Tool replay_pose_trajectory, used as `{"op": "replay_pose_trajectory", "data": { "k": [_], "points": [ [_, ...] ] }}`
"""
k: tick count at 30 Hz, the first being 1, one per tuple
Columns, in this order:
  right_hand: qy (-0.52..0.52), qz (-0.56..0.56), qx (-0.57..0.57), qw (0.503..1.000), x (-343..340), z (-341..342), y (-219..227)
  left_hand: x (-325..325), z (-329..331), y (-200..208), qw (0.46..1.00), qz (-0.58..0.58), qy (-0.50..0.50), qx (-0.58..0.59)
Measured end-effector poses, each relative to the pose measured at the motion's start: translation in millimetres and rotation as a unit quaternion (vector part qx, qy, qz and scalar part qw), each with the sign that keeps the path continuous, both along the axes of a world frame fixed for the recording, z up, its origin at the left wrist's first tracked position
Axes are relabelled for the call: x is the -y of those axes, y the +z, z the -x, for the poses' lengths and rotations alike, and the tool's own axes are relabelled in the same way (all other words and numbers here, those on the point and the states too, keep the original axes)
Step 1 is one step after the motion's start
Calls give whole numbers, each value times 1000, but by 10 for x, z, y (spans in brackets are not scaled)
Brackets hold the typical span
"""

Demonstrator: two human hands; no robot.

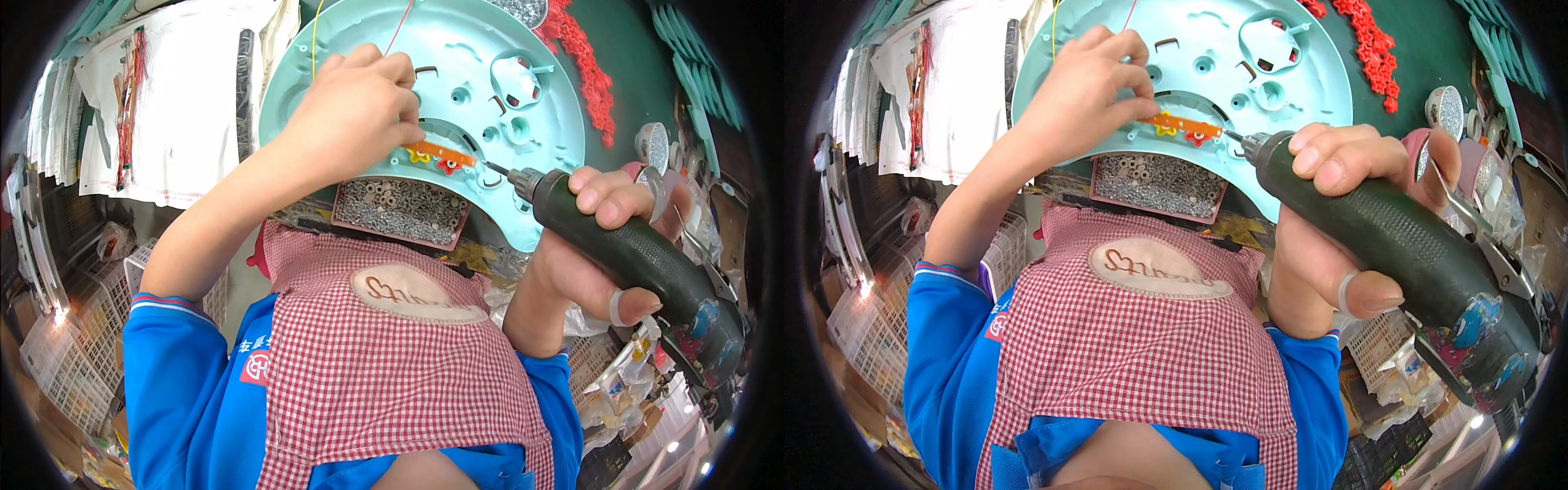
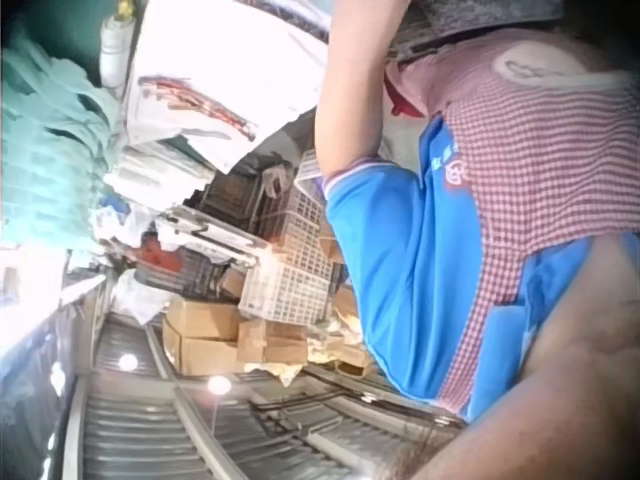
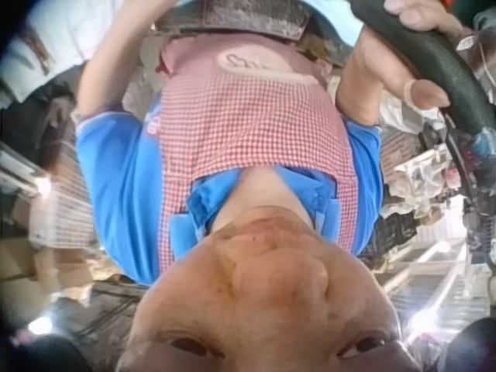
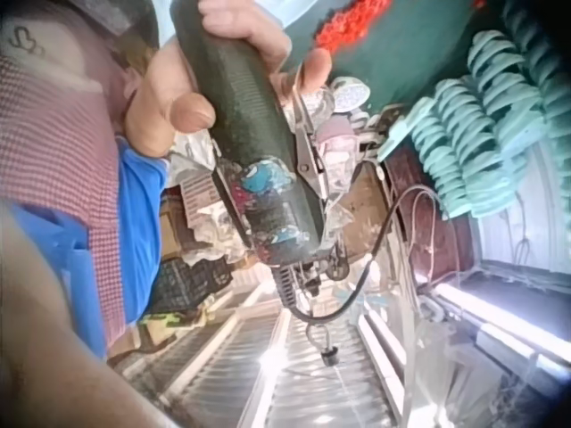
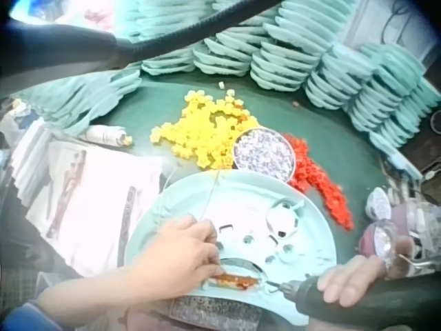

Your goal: The person assembles a light-up toy by soldering wires to a circuit board and attaching decorative plastic pieces. They use a soldering iron and pliers to connect components on a light blue plastic base, then place the finished unit aside and repeat the process with a new base.

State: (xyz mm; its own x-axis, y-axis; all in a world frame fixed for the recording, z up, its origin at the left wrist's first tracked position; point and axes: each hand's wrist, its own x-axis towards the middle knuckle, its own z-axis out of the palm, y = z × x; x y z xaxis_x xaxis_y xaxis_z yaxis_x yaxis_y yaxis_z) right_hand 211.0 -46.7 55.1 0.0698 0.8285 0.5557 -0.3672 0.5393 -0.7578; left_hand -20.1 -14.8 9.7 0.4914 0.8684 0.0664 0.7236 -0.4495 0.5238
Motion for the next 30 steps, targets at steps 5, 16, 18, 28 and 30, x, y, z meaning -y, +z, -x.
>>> {"op": "replay_pose_trajectory", "data": {
  "k": [5, 16, 18, 28, 30],
  "points": [
    [0, 23, 41, 999, 47, -41, 6, 27, -74, -70, 1000, -4, -15, -23],
    [50, 24, 68, 996, 59, 69, -228, 39, -70, -101, 1000, -19, -12, -1],
    [59, 39, 80, 994, 62, 61, -256, 37, -69, -105, 1000, -18, -12, -2],
    [175, 5, 25, 984, -85, 101, -1, 137, -173, -63, 983, -144, -62, 91],
    [177, 2, 29, 984, -85, 132, 2, 155, -225, -115, 979, -133, -79, 135]
  ]
}}
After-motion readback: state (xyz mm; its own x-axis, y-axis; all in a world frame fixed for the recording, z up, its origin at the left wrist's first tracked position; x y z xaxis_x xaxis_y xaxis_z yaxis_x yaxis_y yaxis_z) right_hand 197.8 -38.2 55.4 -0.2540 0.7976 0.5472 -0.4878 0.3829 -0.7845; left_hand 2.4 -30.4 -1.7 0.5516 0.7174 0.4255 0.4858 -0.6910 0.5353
